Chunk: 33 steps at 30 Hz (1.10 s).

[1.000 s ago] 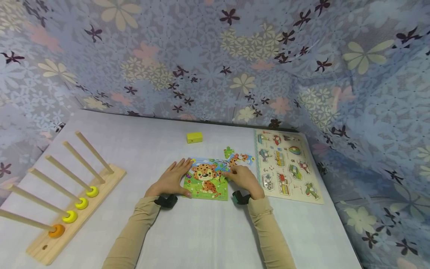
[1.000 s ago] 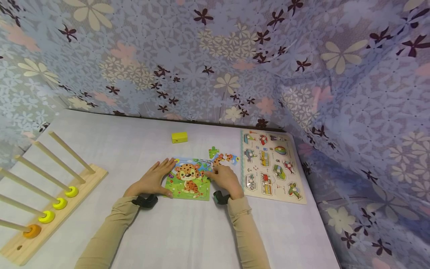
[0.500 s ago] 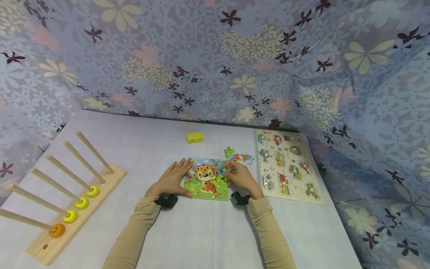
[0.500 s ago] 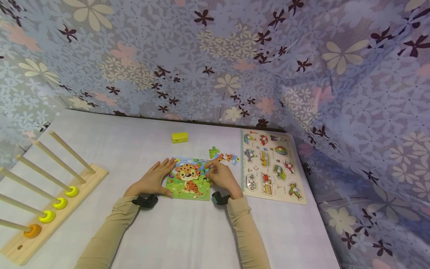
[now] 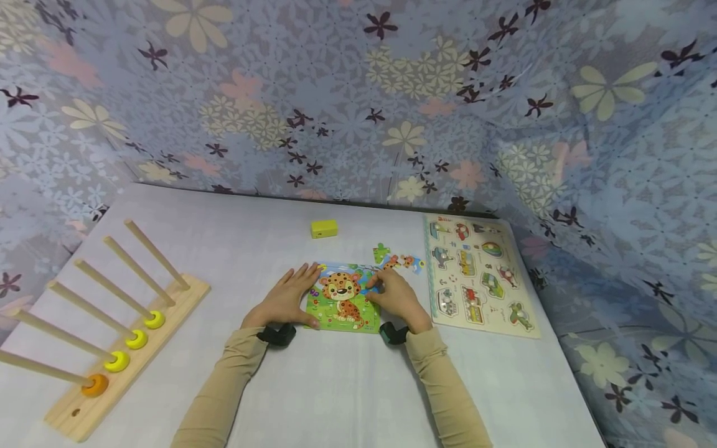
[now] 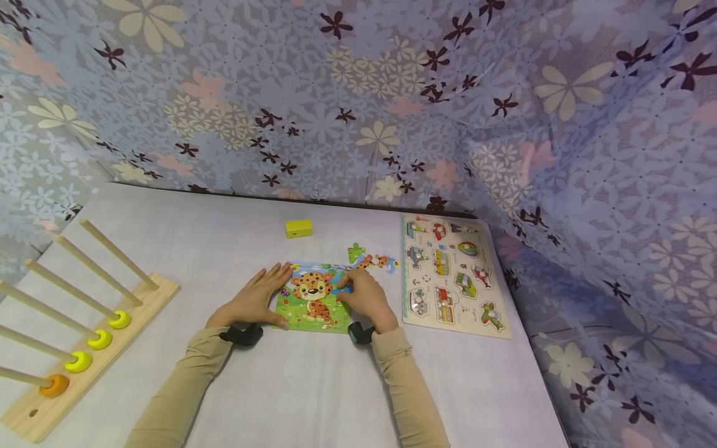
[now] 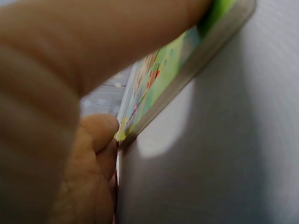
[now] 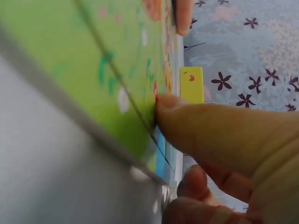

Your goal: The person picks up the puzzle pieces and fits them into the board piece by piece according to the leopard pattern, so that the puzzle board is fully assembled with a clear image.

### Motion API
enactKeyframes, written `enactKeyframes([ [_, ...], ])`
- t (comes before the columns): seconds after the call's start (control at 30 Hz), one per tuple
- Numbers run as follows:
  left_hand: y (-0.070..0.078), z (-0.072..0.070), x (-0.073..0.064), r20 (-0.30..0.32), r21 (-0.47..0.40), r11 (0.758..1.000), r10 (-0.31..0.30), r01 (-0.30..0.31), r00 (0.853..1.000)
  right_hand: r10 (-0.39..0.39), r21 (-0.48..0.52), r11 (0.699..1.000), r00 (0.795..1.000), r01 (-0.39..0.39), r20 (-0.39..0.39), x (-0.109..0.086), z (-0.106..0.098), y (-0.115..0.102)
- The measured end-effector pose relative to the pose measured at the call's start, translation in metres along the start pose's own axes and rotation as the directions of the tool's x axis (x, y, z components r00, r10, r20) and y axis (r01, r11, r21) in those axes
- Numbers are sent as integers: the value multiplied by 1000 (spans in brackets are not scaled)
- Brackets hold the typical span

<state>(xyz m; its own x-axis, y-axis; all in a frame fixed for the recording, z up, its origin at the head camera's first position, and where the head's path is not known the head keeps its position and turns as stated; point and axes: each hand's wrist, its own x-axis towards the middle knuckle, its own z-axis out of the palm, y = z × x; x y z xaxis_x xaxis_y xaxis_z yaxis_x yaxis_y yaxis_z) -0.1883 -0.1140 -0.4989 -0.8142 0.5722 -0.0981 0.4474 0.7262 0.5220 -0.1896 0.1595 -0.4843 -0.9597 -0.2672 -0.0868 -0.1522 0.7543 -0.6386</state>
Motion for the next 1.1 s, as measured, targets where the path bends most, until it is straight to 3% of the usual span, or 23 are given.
enactKeyframes([
  [0.3,2,-3,-1,-2,-9,1000,-5,5,1000,61,26,998,998,-62,17,2,-4,1],
  [0.4,2,-1,0,2,-15,1000,-3,3,1000,57,43,998,996,-55,-62,3,-8,9],
  [0.53,2,1,1,13,-16,1000,-1,1,1000,138,40,990,960,-132,-245,7,-15,25],
  [0.63,2,1,0,16,-8,1000,-2,2,1000,237,16,969,919,-245,-315,9,-20,37],
  [0.77,2,0,-2,16,-5,1000,-4,4,1000,300,-11,948,903,-319,-307,12,-24,46],
  [0.93,3,-1,-3,1,-19,1000,-2,2,1000,326,57,945,914,-322,-239,11,-31,45],
  [1.1,5,-2,-2,6,-17,1000,-11,11,1000,316,35,948,932,-315,-178,9,-33,44],
])
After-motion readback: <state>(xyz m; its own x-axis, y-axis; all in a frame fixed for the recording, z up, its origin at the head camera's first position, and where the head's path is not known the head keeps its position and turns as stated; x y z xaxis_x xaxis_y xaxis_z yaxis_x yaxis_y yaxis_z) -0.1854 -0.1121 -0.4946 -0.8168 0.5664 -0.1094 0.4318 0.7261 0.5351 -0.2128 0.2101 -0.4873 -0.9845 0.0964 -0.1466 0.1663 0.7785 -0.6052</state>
